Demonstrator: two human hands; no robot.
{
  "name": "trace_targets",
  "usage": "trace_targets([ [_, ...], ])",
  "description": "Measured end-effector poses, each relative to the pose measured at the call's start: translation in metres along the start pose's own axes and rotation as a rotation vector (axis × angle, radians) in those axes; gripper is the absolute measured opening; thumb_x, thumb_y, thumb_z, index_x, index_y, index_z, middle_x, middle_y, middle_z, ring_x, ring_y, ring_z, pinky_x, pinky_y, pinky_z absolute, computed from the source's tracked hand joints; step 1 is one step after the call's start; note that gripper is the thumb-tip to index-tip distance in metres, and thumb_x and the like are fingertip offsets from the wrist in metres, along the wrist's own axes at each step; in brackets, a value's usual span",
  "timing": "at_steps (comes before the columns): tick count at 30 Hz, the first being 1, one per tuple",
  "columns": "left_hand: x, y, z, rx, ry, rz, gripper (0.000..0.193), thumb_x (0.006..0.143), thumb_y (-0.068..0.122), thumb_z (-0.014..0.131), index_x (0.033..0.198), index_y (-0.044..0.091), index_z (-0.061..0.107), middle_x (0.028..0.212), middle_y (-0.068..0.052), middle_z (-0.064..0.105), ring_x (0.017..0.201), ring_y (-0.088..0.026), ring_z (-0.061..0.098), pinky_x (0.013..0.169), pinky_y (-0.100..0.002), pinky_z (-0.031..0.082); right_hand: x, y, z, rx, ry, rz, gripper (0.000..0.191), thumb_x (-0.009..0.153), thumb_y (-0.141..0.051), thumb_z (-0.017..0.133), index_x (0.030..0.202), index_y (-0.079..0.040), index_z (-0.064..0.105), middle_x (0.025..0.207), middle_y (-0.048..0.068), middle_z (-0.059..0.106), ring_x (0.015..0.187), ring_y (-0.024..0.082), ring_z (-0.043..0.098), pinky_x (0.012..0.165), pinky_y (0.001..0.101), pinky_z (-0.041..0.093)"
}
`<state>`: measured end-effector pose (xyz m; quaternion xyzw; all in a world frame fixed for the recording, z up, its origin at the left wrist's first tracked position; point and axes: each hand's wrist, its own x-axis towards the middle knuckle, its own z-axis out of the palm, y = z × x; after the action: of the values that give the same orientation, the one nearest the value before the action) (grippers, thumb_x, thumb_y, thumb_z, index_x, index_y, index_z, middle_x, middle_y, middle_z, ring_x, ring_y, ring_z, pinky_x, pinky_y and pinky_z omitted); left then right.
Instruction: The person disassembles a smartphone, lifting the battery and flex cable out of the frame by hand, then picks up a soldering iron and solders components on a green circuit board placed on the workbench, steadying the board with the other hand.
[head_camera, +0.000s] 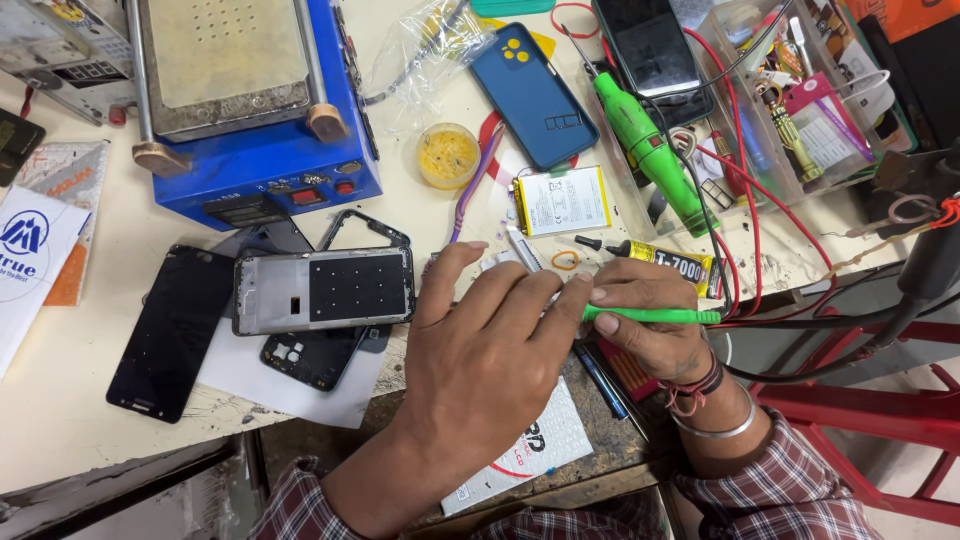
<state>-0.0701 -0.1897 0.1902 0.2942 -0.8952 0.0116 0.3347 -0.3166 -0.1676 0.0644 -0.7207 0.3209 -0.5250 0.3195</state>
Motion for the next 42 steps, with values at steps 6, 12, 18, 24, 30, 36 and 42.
trace_targets([
  [6,0.001,0.0,0.002,-0.005,-0.03,0.004,0.021,0.093,0.013,0.069,0.111,0.006,0.076,0.099,-0.003,0.069,0.098,-0.018,0.065,0.11,-0.047,0.041,0.001,0.001,0.0,0.015,-0.001,0.012,0.027,0.094,-0.008,0.068,0.12,-0.007,0.071,0.097,0.017,0.072,0.082,0.02,0.071,0.072,0.0301,0.057],
  [12,-0.001,0.001,0.003,0.002,-0.034,0.005,0.015,0.094,0.013,0.069,0.106,0.007,0.076,0.093,-0.001,0.067,0.094,-0.016,0.064,0.11,-0.046,0.041,-0.002,0.0,0.0,0.035,0.0,0.07,0.028,0.093,-0.007,0.069,0.12,-0.006,0.072,0.098,0.017,0.072,0.082,0.022,0.071,0.071,0.0302,0.056],
  [18,-0.002,0.003,0.008,0.049,0.023,0.032,0.007,0.095,0.013,0.07,0.097,0.007,0.073,0.083,-0.001,0.06,0.091,-0.016,0.063,0.109,-0.045,0.045,0.0,0.001,-0.001,0.021,-0.015,0.044,0.03,0.091,-0.006,0.07,0.121,-0.005,0.071,0.097,0.017,0.073,0.083,0.022,0.07,0.073,0.0318,0.055],
  [24,-0.005,0.003,0.013,0.047,0.105,0.033,0.014,0.096,0.017,0.073,0.102,0.004,0.073,0.089,-0.003,0.063,0.095,-0.018,0.064,0.109,-0.045,0.047,-0.003,0.0,-0.001,0.013,-0.033,0.054,0.039,0.088,-0.005,0.072,0.127,-0.004,0.067,0.098,0.018,0.071,0.084,0.023,0.071,0.073,0.0316,0.055],
  [30,-0.006,0.003,0.017,0.004,0.137,0.014,0.022,0.098,0.024,0.076,0.103,0.003,0.074,0.091,-0.005,0.065,0.096,-0.02,0.065,0.106,-0.046,0.048,-0.002,0.003,-0.001,-0.021,-0.059,-0.025,0.043,0.088,-0.006,0.073,0.131,-0.006,0.065,0.1,0.018,0.071,0.084,0.023,0.072,0.073,0.0318,0.055],
  [36,-0.007,0.001,0.017,-0.058,0.172,-0.005,0.021,0.097,0.024,0.077,0.103,0.004,0.074,0.088,-0.004,0.064,0.093,-0.019,0.066,0.104,-0.046,0.049,0.0,0.001,-0.002,-0.027,-0.078,-0.024,0.044,0.089,-0.005,0.073,0.132,-0.007,0.064,0.098,0.018,0.071,0.083,0.023,0.071,0.071,0.0323,0.055],
  [42,-0.017,-0.003,0.007,-0.042,0.234,-0.041,0.011,0.097,0.014,0.077,0.105,0.007,0.075,0.091,-0.002,0.067,0.092,-0.017,0.068,0.101,-0.042,0.048,0.002,-0.002,0.001,0.014,-0.039,0.035,0.042,0.091,-0.007,0.07,0.133,-0.005,0.063,0.089,0.013,0.07,0.077,0.021,0.07,0.069,0.032,0.056],
])
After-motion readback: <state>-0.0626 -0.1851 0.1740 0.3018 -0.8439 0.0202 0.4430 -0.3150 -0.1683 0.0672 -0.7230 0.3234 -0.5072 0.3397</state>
